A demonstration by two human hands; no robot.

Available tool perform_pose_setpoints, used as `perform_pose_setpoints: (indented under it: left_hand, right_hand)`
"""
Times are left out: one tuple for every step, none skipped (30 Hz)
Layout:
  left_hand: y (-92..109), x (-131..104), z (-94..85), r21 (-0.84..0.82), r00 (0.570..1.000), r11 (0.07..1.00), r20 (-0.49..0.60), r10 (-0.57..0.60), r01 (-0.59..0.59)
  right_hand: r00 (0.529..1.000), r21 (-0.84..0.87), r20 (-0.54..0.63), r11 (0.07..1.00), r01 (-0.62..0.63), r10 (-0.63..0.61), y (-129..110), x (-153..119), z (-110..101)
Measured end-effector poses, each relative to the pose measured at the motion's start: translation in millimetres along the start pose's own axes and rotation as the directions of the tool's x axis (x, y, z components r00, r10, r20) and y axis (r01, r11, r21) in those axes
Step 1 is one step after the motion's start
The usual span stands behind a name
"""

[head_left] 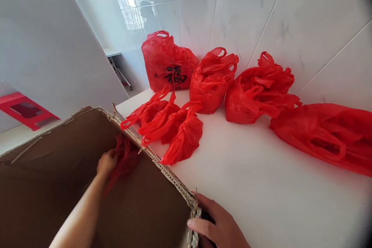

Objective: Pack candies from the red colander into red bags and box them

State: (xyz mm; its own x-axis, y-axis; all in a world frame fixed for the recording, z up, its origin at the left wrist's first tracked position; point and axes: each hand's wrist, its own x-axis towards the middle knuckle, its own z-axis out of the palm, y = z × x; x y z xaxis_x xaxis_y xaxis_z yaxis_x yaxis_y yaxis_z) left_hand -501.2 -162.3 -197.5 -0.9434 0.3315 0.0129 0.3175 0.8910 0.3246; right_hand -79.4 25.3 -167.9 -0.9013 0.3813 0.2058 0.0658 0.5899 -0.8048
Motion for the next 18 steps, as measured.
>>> perform_pose_setpoints:
  left_hand:
    - [3, 1, -3.2, -0.027, 0.997, 1.000, -0.071, -0.013, 0.011]
    - [9, 2, -8.6, -0.064, 0.988, 0.998, -0.153, -0.027, 0.018]
    - [16, 2, -16.0, -0.102, 0.971, 0.995, -0.237, -0.038, 0.014]
    - [27, 2, -25.2, -0.135, 0.948, 0.991, -0.315, -0.040, -0.003]
    - [41, 0, -35.6, -0.164, 0.922, 0.986, -0.385, -0.028, -0.038]
    - [58, -3, -46.5, -0.187, 0.897, 0.978, -0.443, -0.002, -0.090]
    - [78, -9, -57.3, -0.202, 0.873, 0.966, -0.485, 0.044, -0.161]
    - [99, -16, -67.2, -0.208, 0.855, 0.945, -0.505, 0.119, -0.254]
    - [123, -24, -75.7, -0.205, 0.832, 0.916, -0.518, 0.199, -0.346]
    - [146, -33, -82.4, -0.192, 0.806, 0.883, -0.523, 0.276, -0.428]
    - [169, -42, -87.0, -0.170, 0.779, 0.848, -0.514, 0.359, -0.503]
    - [191, -50, -89.5, -0.142, 0.749, 0.805, -0.486, 0.450, -0.576]
    - [210, -55, -90.2, -0.080, 0.683, 0.726, -0.423, 0.596, -0.683]
    - [226, -59, -89.3, 0.029, 0.554, 0.592, -0.316, 0.770, -0.805]
    - [239, -60, -87.4, 0.101, 0.439, 0.466, -0.213, 0.873, -0.879]
    - [250, -59, -85.0, 0.150, 0.334, 0.349, -0.117, 0.935, -0.925]
    - [258, -57, -82.7, 0.175, 0.260, 0.264, -0.045, 0.964, -0.949]
    - [264, -55, -81.1, 0.175, 0.225, 0.223, -0.006, 0.974, -0.959]
  right_hand:
    - [1.000, -0.005, -0.004, 1.000, 0.013, -0.013, 0, 0, 0]
    - [0.999, -0.014, -0.011, 0.999, 0.037, -0.037, -1, -1, -2]
    - [0.998, -0.029, -0.017, 0.997, 0.068, -0.068, -2, -1, -3]
    - [0.995, -0.047, -0.018, 0.994, 0.101, -0.102, -4, -1, -5]
    - [0.990, -0.066, -0.011, 0.988, 0.137, -0.138, -5, -1, -8]
    - [0.985, -0.083, 0.004, 0.981, 0.172, -0.173, -8, -1, -10]
    - [0.978, -0.098, 0.021, 0.973, 0.207, -0.206, -10, 0, -13]
    - [0.971, -0.110, 0.037, 0.965, 0.238, -0.235, -12, 0, -15]
    - [0.965, -0.120, 0.045, 0.958, 0.262, -0.258, -14, 0, -17]
    - [0.960, -0.130, 0.045, 0.952, 0.278, -0.275, -16, 0, -19]
    - [0.959, -0.139, 0.040, 0.948, 0.285, -0.282, -17, 0, -20]
    - [0.959, -0.145, 0.031, 0.948, 0.285, -0.283, -19, -1, -21]
    - [0.959, -0.148, 0.024, 0.948, 0.282, -0.281, -19, -1, -21]
    - [0.960, -0.148, 0.022, 0.949, 0.280, -0.280, -20, -2, -21]
    - [0.959, -0.144, 0.024, 0.949, 0.282, -0.281, -20, -3, -21]
    - [0.960, -0.139, 0.026, 0.950, 0.280, -0.279, -20, -3, -21]
    - [0.960, -0.133, 0.028, 0.951, 0.278, -0.277, -20, -4, -21]
    - [0.961, -0.127, 0.029, 0.952, 0.277, -0.275, -20, -4, -21]
